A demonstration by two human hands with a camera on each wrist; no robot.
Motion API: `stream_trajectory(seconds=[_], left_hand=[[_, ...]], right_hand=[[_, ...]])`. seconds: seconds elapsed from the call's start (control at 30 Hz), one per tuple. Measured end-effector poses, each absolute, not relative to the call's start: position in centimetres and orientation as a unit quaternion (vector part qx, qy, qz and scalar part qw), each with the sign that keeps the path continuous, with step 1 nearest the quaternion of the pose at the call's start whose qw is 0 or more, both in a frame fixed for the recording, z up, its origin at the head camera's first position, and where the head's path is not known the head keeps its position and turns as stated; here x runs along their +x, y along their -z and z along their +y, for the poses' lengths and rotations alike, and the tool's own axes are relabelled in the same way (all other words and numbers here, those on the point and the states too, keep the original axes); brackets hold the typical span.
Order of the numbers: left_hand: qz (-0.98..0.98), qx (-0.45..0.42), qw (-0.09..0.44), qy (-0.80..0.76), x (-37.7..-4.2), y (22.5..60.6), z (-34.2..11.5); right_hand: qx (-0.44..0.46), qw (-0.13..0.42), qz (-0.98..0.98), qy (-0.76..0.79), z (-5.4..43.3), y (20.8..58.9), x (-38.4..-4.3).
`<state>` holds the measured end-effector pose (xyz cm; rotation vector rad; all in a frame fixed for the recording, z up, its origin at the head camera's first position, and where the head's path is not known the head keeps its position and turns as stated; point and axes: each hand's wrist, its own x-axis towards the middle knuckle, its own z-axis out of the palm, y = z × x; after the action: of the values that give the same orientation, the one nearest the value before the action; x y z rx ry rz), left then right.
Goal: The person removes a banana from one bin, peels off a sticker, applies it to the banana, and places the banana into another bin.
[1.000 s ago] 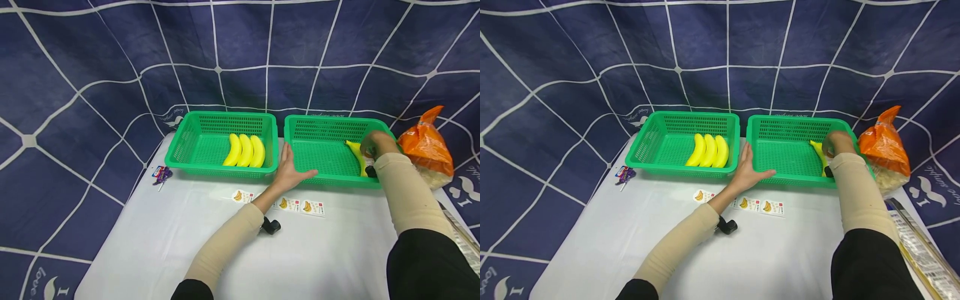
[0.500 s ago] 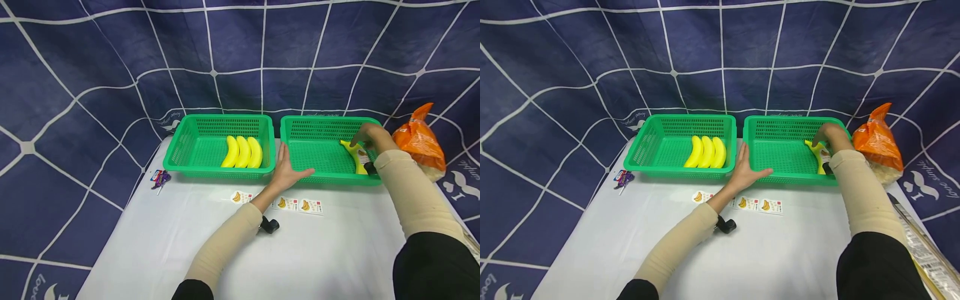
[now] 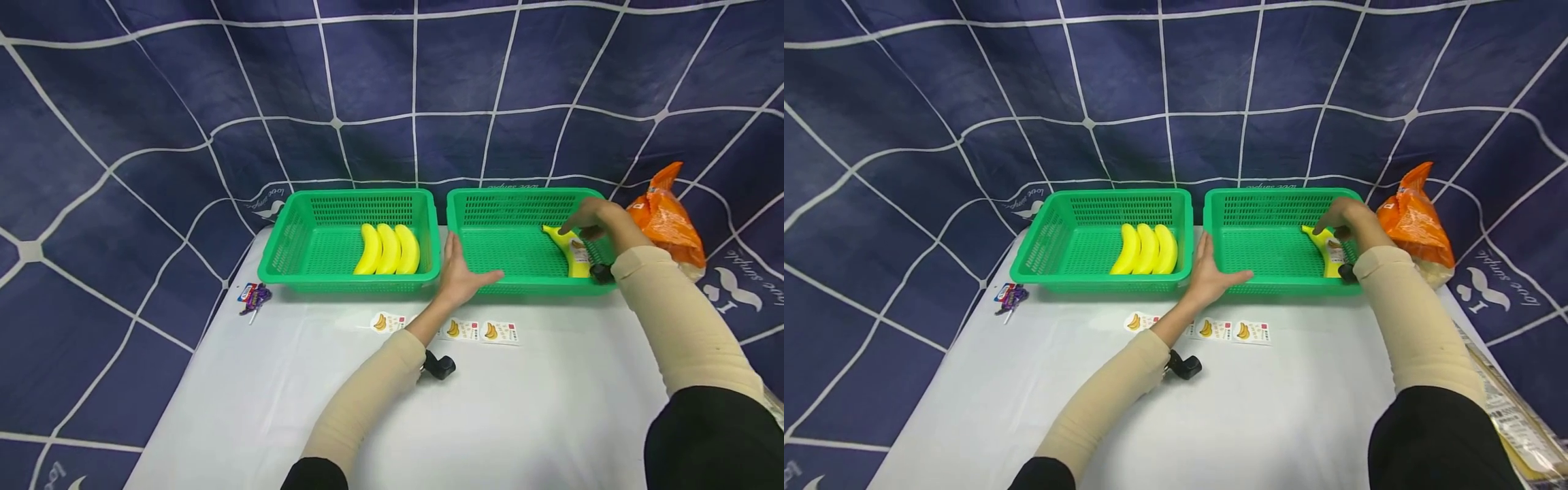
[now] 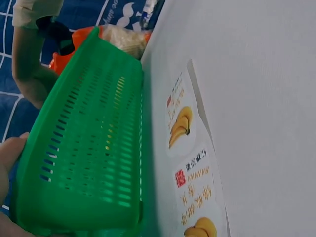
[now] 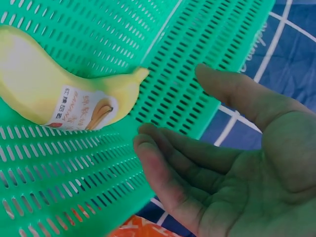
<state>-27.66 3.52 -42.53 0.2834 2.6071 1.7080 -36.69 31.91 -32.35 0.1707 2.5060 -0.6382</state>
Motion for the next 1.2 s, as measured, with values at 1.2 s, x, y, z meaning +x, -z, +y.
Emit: stream_trajectory(seconds=[1.2], left_hand=[[0.92, 0.17, -0.024, -0.353, -23.2, 35.7, -19.5]], right_hand=[[-0.076, 0.148, 0.977, 0.135, 24.4, 29.3, -28.2]])
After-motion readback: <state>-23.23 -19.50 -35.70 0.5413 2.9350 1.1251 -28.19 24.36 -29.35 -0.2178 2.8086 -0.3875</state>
